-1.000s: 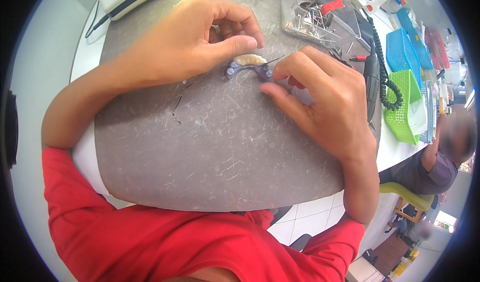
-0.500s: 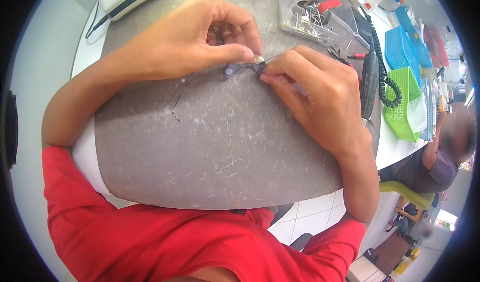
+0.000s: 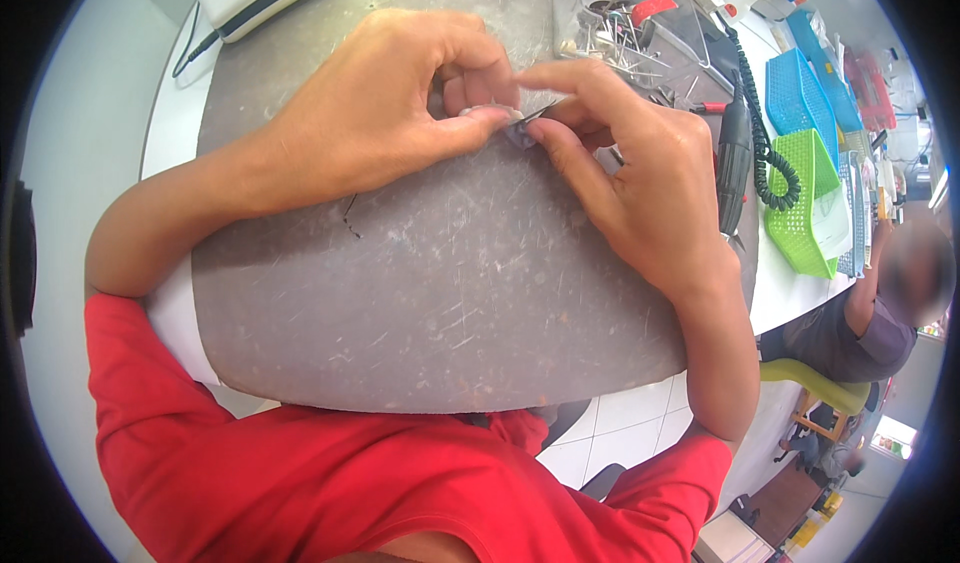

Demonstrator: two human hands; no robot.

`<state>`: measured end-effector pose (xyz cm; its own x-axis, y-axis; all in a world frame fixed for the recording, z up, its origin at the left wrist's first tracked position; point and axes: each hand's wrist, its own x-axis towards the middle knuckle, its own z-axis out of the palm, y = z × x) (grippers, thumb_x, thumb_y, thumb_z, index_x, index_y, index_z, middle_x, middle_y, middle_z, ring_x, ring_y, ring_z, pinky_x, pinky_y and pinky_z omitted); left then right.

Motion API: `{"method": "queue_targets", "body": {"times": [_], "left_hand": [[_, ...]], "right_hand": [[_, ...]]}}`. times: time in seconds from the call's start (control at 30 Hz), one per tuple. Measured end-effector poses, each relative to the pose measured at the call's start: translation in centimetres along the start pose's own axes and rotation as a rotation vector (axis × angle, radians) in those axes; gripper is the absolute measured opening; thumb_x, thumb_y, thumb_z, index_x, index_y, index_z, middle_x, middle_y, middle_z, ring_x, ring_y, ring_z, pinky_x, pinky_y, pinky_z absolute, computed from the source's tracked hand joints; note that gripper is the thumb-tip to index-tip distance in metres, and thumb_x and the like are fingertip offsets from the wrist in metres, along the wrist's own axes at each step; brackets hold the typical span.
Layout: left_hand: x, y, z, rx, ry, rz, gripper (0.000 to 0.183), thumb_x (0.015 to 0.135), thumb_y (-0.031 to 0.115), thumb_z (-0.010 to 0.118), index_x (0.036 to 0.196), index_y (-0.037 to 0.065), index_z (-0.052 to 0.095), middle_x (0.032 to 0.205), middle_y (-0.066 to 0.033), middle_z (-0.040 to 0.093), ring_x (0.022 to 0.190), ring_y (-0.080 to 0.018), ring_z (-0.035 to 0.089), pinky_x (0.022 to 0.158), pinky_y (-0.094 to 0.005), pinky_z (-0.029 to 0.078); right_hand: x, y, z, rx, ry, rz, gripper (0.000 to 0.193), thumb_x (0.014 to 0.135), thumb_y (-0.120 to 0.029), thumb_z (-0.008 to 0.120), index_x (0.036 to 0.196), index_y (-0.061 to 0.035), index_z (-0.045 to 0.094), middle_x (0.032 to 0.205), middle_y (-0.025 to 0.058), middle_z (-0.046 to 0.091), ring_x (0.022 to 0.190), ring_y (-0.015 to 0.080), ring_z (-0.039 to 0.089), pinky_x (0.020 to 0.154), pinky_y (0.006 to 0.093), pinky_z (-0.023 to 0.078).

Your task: The person uses a rotary tool to grind and smooth a small dental prosthesis, then repeatedly rubs it with a sanding block. The person alternates between grinding and sanding, inspecting the object between steps.

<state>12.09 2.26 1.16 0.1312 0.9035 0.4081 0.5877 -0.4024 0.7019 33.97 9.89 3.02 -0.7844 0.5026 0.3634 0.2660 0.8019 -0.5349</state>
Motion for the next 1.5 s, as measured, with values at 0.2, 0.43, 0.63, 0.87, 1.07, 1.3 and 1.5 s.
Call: {"method": "queue_targets", "body": {"times": [0.2,0.43,0.63,0.87,1.07,1.3,1.5], "left_hand": [[0.0,-0.1,0.1,0.038,-0.031,-0.026,0.015,0.087,0.012,0.075,0.091,-0.003,0.074,0.080,-0.0151,0.068,0.071,-0.0240,0.066,0.067,-0.0364,0.052],[-0.1,-0.4,0.4,0.059,-0.015,0.031,0.015,0.086,0.011,0.075,0.090,-0.003,0.073,0.081,-0.0147,0.066,0.070,-0.0252,0.065,0.066,-0.0377,0.051],[-0.1,-0.4,0.4,0.063,-0.019,0.029,0.016,0.086,0.013,0.076,0.093,-0.002,0.073,0.081,-0.0142,0.066,0.068,-0.0244,0.064,0.065,-0.0377,0.050],[0.8,-0.9,-1.4,0.056,-0.091,0.224,0.012,0.088,0.001,0.065,0.098,0.001,0.072,0.104,-0.0163,0.067,0.102,-0.0331,0.067,0.091,-0.0427,0.051],[1.5,-1.6,-3.3,0.215,-0.330,0.349,0.016,0.089,0.000,0.068,0.103,0.006,0.071,0.122,-0.0107,0.062,0.117,-0.0307,0.061,0.102,-0.0429,0.048],[1.2,-2.5,-1.1,0.302,-0.185,0.487,0.017,0.088,0.003,0.070,0.105,0.006,0.068,0.125,-0.0106,0.063,0.119,-0.0326,0.061,0.103,-0.0439,0.049],[1.0,-2.4,-1.4,0.238,-0.241,0.463,0.018,0.089,0.007,0.072,0.106,0.005,0.068,0.122,-0.0102,0.064,0.117,-0.0323,0.062,0.099,-0.0427,0.051]], "right_hand": [[0.1,0.5,0.1,-0.047,-0.021,-0.032,0.014,0.090,-0.002,0.074,0.104,-0.0039,0.074,0.089,0.0106,0.077,0.078,0.0210,0.077,0.072,0.0302,0.059],[0.1,0.5,0.0,-0.039,-0.020,-0.014,0.013,0.091,-0.002,0.075,0.103,-0.0023,0.074,0.088,0.0110,0.077,0.079,0.0201,0.077,0.071,0.0299,0.059],[-0.2,0.6,0.0,0.013,0.042,0.080,0.013,0.090,-0.001,0.075,0.103,-0.0028,0.075,0.090,0.0083,0.076,0.081,0.0147,0.076,0.070,0.0268,0.058],[0.2,0.6,-1.4,-0.051,0.262,-0.018,0.014,0.090,0.000,0.076,0.103,-0.0040,0.077,0.101,0.0042,0.069,0.085,0.0088,0.066,0.069,0.0222,0.054],[-0.5,0.4,-2.5,0.092,0.267,0.135,0.016,0.092,0.003,0.073,0.107,0.0004,0.076,0.100,0.0059,0.073,0.086,0.0077,0.068,0.075,0.0231,0.055],[-0.7,0.6,-2.3,0.096,0.198,-0.014,0.015,0.091,0.006,0.072,0.105,0.0015,0.075,0.100,0.0067,0.074,0.087,0.0107,0.070,0.080,0.0251,0.058],[-0.4,0.7,-2.5,0.059,0.065,-0.095,0.014,0.087,0.009,0.069,0.098,0.0012,0.073,0.095,0.0089,0.073,0.085,0.0159,0.073,0.078,0.0280,0.058]]}}
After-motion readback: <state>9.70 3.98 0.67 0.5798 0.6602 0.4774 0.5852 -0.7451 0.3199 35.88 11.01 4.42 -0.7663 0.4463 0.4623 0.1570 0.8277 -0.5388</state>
